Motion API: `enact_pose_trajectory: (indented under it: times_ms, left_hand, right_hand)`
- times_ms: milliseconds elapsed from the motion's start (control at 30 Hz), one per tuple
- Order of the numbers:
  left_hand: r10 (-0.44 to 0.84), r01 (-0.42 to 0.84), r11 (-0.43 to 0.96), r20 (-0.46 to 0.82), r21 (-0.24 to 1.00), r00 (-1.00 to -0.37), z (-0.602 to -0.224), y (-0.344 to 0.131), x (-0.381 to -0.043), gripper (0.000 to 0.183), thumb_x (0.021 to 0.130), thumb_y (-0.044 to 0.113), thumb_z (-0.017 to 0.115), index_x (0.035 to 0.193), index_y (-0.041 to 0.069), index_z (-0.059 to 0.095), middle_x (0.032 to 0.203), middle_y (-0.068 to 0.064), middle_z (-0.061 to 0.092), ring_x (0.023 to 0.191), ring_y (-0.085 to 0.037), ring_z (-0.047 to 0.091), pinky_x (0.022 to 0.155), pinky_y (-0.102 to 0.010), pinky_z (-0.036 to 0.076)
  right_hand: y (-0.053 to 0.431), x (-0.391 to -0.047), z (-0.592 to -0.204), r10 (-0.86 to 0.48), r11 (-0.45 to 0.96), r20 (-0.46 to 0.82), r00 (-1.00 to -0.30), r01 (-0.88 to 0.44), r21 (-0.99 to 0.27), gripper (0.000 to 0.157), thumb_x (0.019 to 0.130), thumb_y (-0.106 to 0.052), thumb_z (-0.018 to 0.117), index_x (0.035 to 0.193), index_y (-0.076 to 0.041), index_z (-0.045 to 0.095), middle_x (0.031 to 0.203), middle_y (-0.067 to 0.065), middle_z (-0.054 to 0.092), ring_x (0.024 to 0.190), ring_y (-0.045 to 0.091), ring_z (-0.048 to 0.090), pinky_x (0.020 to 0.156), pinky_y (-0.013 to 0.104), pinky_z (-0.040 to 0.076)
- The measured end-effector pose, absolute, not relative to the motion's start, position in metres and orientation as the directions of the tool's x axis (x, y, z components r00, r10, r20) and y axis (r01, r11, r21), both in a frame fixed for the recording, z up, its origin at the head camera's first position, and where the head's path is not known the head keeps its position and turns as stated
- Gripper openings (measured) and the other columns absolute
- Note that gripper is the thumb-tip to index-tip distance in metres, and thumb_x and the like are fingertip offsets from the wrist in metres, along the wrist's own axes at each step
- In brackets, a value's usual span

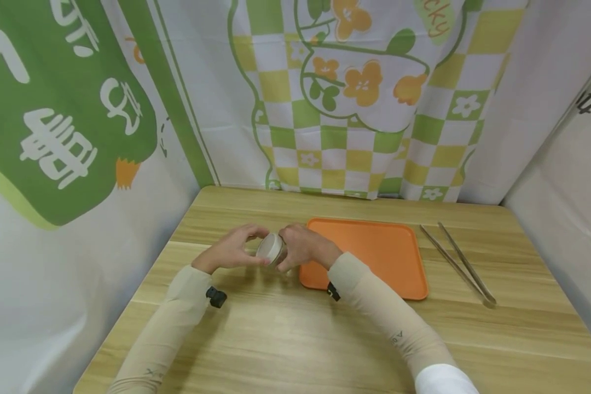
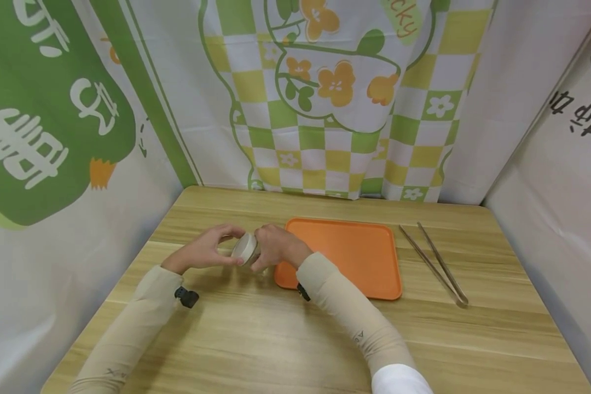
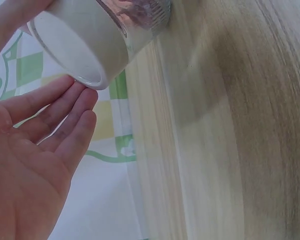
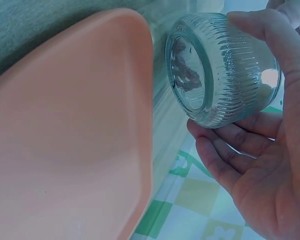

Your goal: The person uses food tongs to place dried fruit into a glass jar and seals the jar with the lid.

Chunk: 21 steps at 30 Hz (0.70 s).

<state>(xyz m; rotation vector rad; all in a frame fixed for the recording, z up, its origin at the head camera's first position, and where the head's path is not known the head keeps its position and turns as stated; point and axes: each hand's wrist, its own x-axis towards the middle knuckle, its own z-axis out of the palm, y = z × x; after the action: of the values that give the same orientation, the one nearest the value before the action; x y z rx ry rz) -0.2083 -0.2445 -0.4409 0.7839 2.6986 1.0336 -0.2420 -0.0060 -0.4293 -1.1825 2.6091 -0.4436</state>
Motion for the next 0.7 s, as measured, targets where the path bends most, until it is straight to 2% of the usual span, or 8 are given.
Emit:
enact_pose_trajectory:
  times_ms: [233,467,700]
  left_hand:
    - [0.544,0.440,0.627,0.043,0.643,-0.838,-0.436,-0.242,-0.208,0.076,0.082,0.026,0.092,0.144,0.002,0.056,0.145,-0.014,0.061,0.141,-0.035,0.055,0.122,-0.052,0.043]
    - [0.585,0.516,0.641,0.073,0.569,-0.807,-0.431,-0.239,-0.204,0.079,0.080,0.020,0.094,0.147,0.005,0.055,0.150,-0.014,0.059,0.142,-0.038,0.054,0.116,-0.059,0.046]
    - [0.562,0.500,0.647,0.084,0.576,-0.823,-0.426,-0.239,-0.203,0.084,0.082,0.028,0.092,0.150,0.000,0.052,0.153,-0.018,0.057,0.143,-0.040,0.053,0.116,-0.060,0.046]
  right_hand:
    - [-0.005,-0.242,-0.430,-0.756,0.633,-0.107,-0.646,-0.680,-0.370,0.051,0.082,-0.038,0.088,0.116,-0.006,0.067,0.107,0.003,0.071,0.088,0.012,0.064,0.074,0.025,0.055]
    - [-0.004,-0.243,-0.430,-0.761,0.627,-0.112,-0.639,-0.680,-0.380,0.051,0.082,-0.039,0.089,0.115,-0.008,0.067,0.108,0.002,0.071,0.090,0.011,0.064,0.077,0.026,0.056]
    - [-0.004,-0.243,-0.432,-0.765,0.619,-0.101,-0.636,-0.683,-0.389,0.049,0.082,-0.037,0.088,0.114,-0.006,0.068,0.108,0.004,0.072,0.088,0.012,0.064,0.075,0.025,0.056]
